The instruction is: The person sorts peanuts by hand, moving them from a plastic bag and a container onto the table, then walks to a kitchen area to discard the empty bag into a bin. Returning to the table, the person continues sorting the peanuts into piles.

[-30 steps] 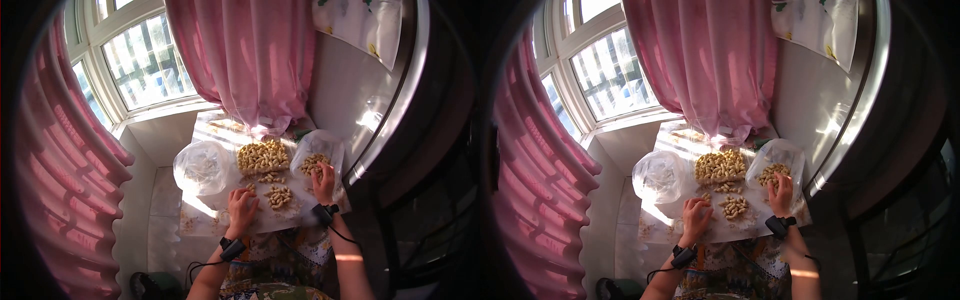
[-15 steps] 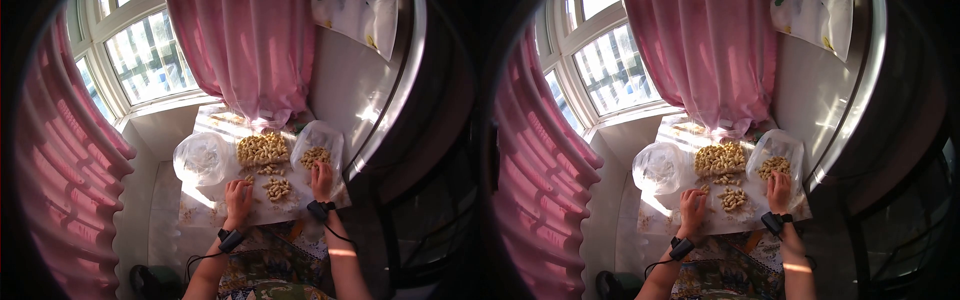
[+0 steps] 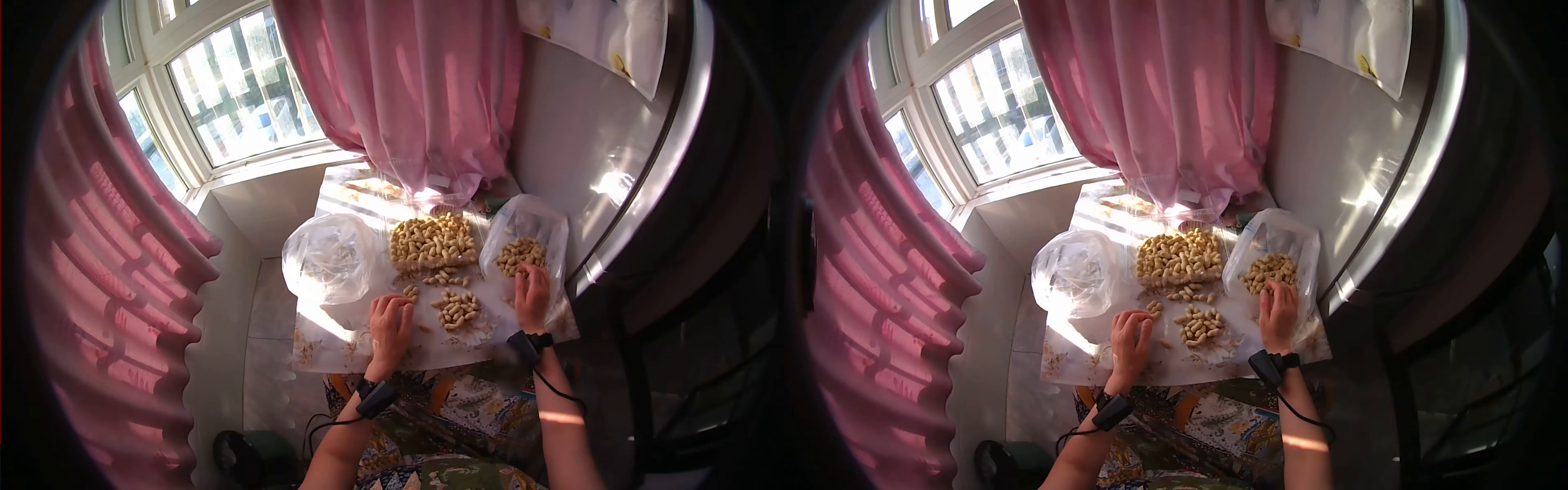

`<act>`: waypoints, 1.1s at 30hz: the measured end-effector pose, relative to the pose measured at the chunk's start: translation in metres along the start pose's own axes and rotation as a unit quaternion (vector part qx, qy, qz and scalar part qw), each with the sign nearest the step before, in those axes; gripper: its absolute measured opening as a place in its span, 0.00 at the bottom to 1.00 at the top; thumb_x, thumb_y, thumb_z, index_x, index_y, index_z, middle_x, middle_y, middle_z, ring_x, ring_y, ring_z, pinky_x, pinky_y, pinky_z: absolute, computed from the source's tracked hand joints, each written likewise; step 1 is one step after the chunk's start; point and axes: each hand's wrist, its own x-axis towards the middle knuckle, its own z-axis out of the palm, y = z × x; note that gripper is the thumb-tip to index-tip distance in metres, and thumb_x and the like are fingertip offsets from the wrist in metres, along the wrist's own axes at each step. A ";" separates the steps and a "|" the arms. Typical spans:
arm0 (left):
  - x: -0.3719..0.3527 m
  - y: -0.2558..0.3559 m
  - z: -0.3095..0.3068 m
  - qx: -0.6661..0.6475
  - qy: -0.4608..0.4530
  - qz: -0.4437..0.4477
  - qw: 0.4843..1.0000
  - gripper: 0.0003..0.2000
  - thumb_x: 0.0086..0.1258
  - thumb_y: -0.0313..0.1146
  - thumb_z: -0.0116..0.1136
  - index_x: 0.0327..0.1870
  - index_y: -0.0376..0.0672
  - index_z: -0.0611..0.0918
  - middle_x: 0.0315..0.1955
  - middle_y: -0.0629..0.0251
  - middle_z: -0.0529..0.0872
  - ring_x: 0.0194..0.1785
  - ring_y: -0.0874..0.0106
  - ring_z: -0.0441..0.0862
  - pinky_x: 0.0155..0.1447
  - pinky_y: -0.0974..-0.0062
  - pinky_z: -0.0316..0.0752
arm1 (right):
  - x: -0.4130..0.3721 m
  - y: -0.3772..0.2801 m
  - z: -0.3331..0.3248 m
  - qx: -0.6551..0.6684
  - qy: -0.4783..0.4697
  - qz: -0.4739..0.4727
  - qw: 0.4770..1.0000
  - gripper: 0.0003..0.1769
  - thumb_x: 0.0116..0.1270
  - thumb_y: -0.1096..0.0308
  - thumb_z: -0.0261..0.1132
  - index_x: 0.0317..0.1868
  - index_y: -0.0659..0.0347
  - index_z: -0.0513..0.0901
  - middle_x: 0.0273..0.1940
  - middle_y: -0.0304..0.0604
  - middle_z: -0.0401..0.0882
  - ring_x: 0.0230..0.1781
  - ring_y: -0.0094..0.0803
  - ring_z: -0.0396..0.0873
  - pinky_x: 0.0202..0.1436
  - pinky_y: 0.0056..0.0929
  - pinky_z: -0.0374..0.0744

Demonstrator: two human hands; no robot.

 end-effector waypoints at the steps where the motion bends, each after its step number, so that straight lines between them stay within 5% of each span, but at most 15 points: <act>1: 0.001 0.000 -0.001 0.001 -0.002 -0.004 1.000 0.05 0.76 0.30 0.62 0.42 0.39 0.85 0.44 0.60 0.86 0.52 0.56 0.80 0.59 0.60 0.74 | 0.000 0.000 0.000 -0.001 -0.001 0.001 1.000 0.10 0.78 0.68 0.63 0.54 0.63 0.82 0.49 0.48 0.83 0.54 0.49 0.79 0.61 0.46 0.76; 28: 0.003 0.003 -0.005 -0.036 -0.014 -0.046 0.998 0.05 0.76 0.28 0.61 0.45 0.38 0.86 0.47 0.59 0.87 0.55 0.55 0.80 0.61 0.60 0.74 | 0.001 -0.003 -0.004 0.001 -0.018 0.028 0.999 0.10 0.78 0.70 0.62 0.55 0.63 0.82 0.50 0.48 0.84 0.54 0.49 0.79 0.61 0.45 0.76; 33: 0.003 -0.005 0.001 -0.008 -0.012 -0.026 1.000 0.09 0.74 0.25 0.59 0.52 0.40 0.85 0.51 0.57 0.87 0.58 0.54 0.80 0.64 0.58 0.74 | 0.006 -0.022 -0.014 -0.004 0.012 -0.051 0.999 0.11 0.77 0.71 0.62 0.56 0.64 0.82 0.53 0.51 0.84 0.56 0.51 0.79 0.63 0.45 0.75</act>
